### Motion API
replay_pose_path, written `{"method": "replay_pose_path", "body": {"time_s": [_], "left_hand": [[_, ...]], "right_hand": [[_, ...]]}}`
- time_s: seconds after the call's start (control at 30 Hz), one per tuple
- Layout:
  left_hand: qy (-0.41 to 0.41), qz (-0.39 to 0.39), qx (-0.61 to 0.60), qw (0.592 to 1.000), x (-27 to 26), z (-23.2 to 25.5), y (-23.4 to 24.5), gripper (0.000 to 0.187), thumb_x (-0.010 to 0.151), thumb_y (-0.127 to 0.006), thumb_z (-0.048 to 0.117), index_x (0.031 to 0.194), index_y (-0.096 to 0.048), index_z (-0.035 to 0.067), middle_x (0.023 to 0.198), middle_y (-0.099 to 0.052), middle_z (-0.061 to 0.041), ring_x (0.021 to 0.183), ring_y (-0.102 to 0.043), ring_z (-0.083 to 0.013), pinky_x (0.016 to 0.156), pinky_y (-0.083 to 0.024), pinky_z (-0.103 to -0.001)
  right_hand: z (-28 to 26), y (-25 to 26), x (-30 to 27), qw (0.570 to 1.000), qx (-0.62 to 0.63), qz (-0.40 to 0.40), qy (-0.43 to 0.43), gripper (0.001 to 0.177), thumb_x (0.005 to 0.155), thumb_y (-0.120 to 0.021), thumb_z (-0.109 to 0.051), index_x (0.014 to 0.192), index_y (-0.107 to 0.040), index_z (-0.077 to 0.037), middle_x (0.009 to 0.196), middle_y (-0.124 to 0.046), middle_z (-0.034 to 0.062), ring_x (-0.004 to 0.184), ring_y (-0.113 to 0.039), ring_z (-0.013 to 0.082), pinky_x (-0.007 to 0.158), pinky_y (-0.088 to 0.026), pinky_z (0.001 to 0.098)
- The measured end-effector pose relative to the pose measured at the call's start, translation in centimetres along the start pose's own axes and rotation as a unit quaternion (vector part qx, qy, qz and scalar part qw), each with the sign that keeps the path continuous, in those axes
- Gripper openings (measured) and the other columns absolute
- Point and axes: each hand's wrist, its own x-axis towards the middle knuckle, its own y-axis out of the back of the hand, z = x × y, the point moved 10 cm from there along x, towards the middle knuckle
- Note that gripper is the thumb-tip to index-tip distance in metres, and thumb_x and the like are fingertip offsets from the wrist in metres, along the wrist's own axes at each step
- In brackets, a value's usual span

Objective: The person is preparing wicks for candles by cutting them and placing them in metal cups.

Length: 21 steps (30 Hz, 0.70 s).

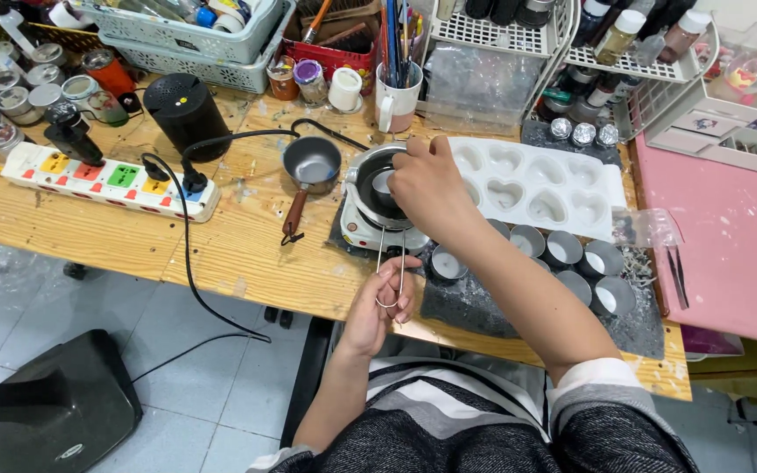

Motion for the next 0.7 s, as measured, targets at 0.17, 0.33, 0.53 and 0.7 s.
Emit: {"method": "replay_pose_path", "body": {"time_s": [0.17,0.33,0.53,0.7], "left_hand": [[-0.008,0.002,0.030,1.000,-0.2,0.5,-0.3,0.047,0.108,-0.035,0.035,0.132,-0.051,-0.002,0.072,-0.047,0.000,0.057,-0.043,-0.0100,0.051,-0.036,-0.024],[-0.027,-0.029,0.031,0.999,0.0,0.4,-1.0,0.048,0.103,-0.038,0.034,0.136,-0.048,0.001,0.075,-0.047,-0.001,0.059,-0.043,-0.0106,0.054,-0.036,-0.024],[-0.047,-0.020,0.032,0.998,0.2,0.0,-1.0,0.054,0.103,-0.041,0.039,0.136,-0.048,-0.003,0.073,-0.045,-0.001,0.060,-0.043,-0.0110,0.054,-0.037,-0.025],[-0.068,-0.050,0.080,0.993,0.1,0.2,-2.3,0.063,0.100,-0.052,0.046,0.139,-0.048,-0.003,0.075,-0.048,-0.002,0.062,-0.045,-0.0108,0.057,-0.039,-0.024]], "right_hand": [[0.6,2.3,-0.9,1.000,0.018,0.006,-0.011,0.014,0.081,-0.074,-0.025,0.071,-0.074,-0.015,0.081,-0.064,-0.0001,0.096,-0.058,0.0224,0.087,-0.040,0.0440],[4.7,8.6,-5.2,0.991,0.079,0.096,-0.041,0.015,0.090,-0.076,-0.031,0.087,-0.077,-0.017,0.082,-0.062,-0.0005,0.094,-0.057,0.0217,0.093,-0.040,0.0461],[14.1,6.1,-10.6,0.970,0.112,0.067,-0.206,0.011,0.101,-0.076,-0.026,0.096,-0.078,-0.016,0.079,-0.059,0.0013,0.089,-0.055,0.0234,0.082,-0.036,0.0428],[17.2,-3.7,-13.2,0.962,0.146,-0.028,-0.228,0.010,0.089,-0.077,-0.024,0.092,-0.079,-0.014,0.079,-0.065,0.0024,0.090,-0.060,0.0274,0.077,-0.042,0.0469]]}}
